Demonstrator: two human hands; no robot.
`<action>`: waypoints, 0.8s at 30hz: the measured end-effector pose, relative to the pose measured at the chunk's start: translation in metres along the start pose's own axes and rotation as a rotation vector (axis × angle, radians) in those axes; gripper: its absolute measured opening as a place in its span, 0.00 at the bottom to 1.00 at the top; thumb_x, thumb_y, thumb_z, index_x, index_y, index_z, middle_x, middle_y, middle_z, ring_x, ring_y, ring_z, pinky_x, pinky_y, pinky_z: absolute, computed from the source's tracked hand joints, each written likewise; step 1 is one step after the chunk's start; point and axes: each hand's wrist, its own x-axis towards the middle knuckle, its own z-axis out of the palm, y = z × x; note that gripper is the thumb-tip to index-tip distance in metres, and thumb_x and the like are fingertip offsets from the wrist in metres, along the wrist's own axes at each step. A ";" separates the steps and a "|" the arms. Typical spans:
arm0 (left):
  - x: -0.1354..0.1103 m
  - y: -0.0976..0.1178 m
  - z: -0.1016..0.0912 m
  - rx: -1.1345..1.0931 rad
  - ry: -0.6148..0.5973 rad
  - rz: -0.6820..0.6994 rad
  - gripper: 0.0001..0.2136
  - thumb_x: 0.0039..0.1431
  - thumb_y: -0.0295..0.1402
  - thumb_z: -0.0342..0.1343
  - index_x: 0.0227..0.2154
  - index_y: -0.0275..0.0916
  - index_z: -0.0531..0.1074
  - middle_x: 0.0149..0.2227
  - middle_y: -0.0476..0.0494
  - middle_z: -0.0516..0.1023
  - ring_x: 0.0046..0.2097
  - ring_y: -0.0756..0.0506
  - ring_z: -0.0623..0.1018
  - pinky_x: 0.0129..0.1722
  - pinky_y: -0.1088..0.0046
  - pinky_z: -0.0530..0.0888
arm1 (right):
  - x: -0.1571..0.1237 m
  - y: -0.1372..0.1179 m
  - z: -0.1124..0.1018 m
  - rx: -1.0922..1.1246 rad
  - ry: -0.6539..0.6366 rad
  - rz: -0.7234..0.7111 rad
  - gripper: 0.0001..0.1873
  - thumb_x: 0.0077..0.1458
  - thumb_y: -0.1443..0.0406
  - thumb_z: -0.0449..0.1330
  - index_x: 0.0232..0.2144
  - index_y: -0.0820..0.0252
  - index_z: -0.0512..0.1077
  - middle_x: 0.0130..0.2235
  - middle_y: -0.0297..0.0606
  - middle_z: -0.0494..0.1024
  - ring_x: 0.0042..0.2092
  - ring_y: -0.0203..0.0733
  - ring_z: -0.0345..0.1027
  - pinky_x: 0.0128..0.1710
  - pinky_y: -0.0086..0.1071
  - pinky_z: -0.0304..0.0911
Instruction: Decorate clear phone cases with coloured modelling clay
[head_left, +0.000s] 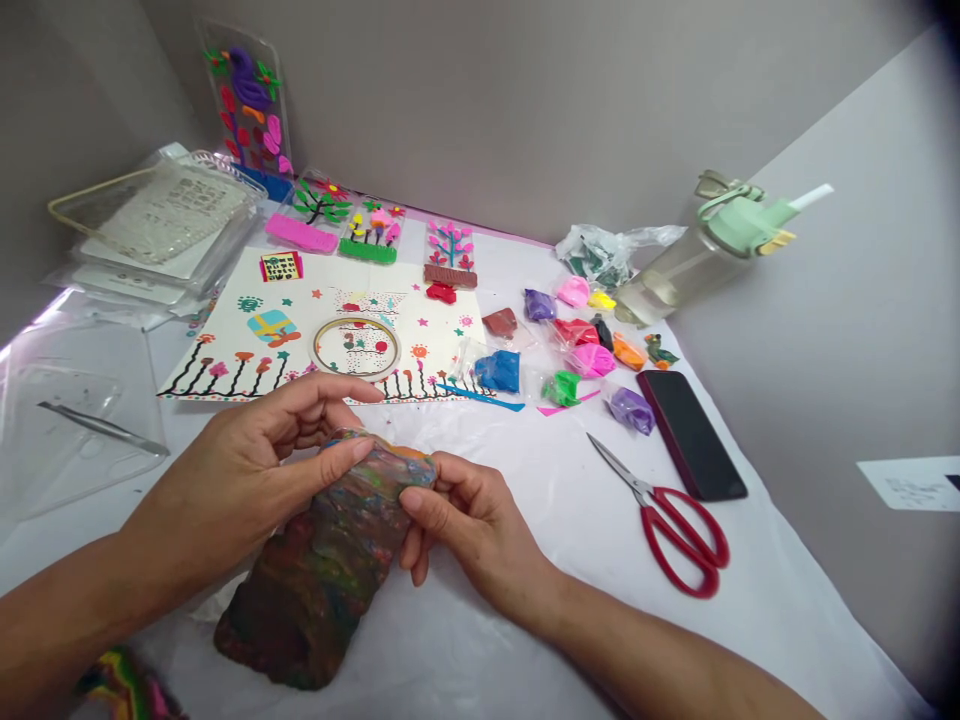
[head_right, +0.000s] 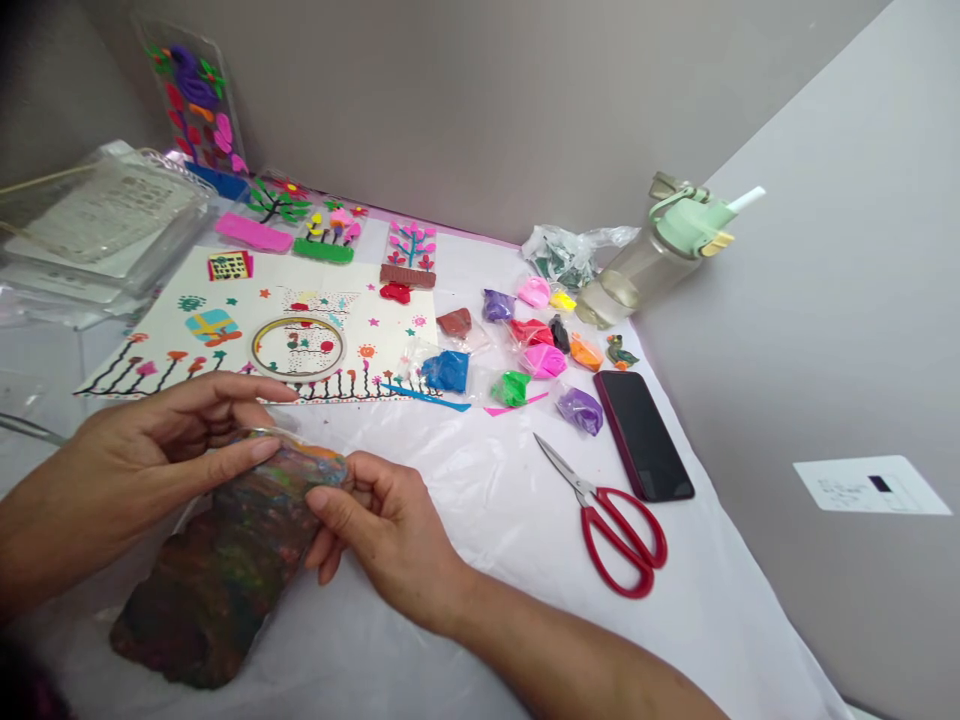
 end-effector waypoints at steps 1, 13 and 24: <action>0.000 0.001 -0.001 0.023 0.003 0.002 0.19 0.59 0.48 0.61 0.51 0.51 0.73 0.31 0.54 0.77 0.32 0.48 0.77 0.27 0.79 0.72 | 0.000 0.000 0.000 -0.003 -0.002 0.000 0.20 0.57 0.50 0.66 0.33 0.62 0.71 0.23 0.32 0.76 0.20 0.31 0.68 0.22 0.23 0.66; 0.006 -0.009 -0.018 0.138 -0.089 0.017 0.19 0.63 0.51 0.55 0.52 0.54 0.75 0.46 0.53 0.82 0.48 0.44 0.80 0.39 0.79 0.75 | 0.000 0.000 0.000 -0.001 -0.003 0.021 0.21 0.56 0.49 0.67 0.31 0.61 0.69 0.23 0.32 0.77 0.21 0.31 0.68 0.22 0.24 0.66; 0.012 -0.006 -0.013 0.092 -0.161 0.115 0.11 0.60 0.49 0.59 0.41 0.56 0.82 0.43 0.53 0.85 0.46 0.42 0.81 0.42 0.76 0.79 | 0.001 0.001 -0.003 0.014 -0.001 0.031 0.21 0.55 0.49 0.67 0.34 0.61 0.71 0.22 0.31 0.77 0.20 0.32 0.68 0.22 0.24 0.66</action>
